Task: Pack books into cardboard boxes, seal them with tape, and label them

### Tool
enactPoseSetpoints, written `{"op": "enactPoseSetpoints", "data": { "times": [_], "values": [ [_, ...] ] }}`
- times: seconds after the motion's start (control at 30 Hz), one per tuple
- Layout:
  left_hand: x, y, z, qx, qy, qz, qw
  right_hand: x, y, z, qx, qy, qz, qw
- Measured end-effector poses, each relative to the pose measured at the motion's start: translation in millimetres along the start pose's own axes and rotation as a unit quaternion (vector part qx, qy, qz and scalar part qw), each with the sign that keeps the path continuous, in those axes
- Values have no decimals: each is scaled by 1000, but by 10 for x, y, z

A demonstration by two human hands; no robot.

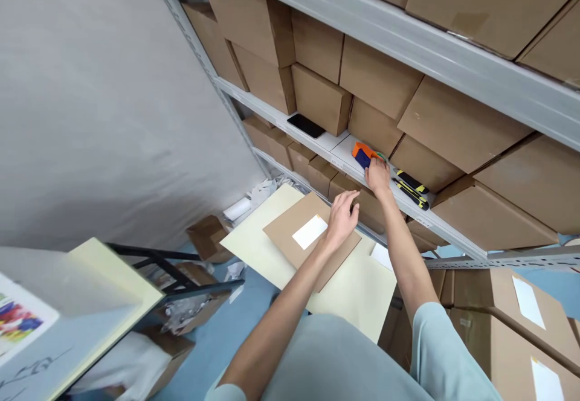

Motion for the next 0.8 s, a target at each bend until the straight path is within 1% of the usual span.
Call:
{"op": "enactPoseSetpoints", "data": {
  "times": [0.07, 0.1, 0.13, 0.17, 0.2, 0.23, 0.3, 0.37, 0.4, 0.47, 0.5, 0.57, 0.67, 0.73, 0.8],
  "values": [
    [-79, 126, 66, -31, 7, -7, 999, 1, 69, -37, 0, -44, -9, 999],
    [-126, 185, 97, -49, 13, -12, 999, -18, 164, -44, 1, -84, -25, 996],
    [-181, 240, 126, -68, 20, -20, 997, -44, 306, -40, 4, -138, -48, 989],
    [-243, 294, 150, -87, 26, -33, 995, -68, 495, -21, 11, -202, -73, 977],
    [-311, 350, 168, -105, 32, -48, 993, -85, 727, 16, 20, -276, -95, 956],
    [-382, 412, 177, -118, 39, -64, 990, -85, 992, 72, 35, -355, -105, 928],
    [-522, 563, 174, -133, 52, -85, 986, -25, 1575, 246, 79, -490, -76, 865],
    [-650, 766, 162, -137, 61, -82, 985, 45, 2150, 472, 126, -571, -28, 811],
    [-714, 891, 161, -139, 63, -77, 985, 69, 2410, 589, 142, -598, -5, 789],
    [-839, 1179, 178, -150, 71, -62, 984, 92, 2853, 794, 168, -629, 34, 759],
    [-900, 1337, 195, -158, 77, -54, 983, 93, 3037, 877, 177, -635, 49, 751],
    [-1017, 1665, 236, -180, 93, -39, 978, 76, 3347, 1009, 185, -632, 75, 749],
    [-1181, 2129, 272, -215, 129, -26, 968, 9, 3713, 1146, 175, -602, 101, 772],
    [-1289, 2390, 258, -230, 155, -28, 960, -43, 3912, 1216, 164, -584, 112, 787],
    [-1398, 2610, 216, -235, 173, -28, 956, -71, 4085, 1282, 153, -579, 136, 789]
  ]
}}
Point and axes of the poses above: each hand's wrist, its own y-axis away from the middle knuckle, its own x-axis out of the palm, z = x × y, the point moved 5 cm from there along -y, towards the middle knuckle, and after that the axes turned 9 degrees about -z, right-handed, at the moved point
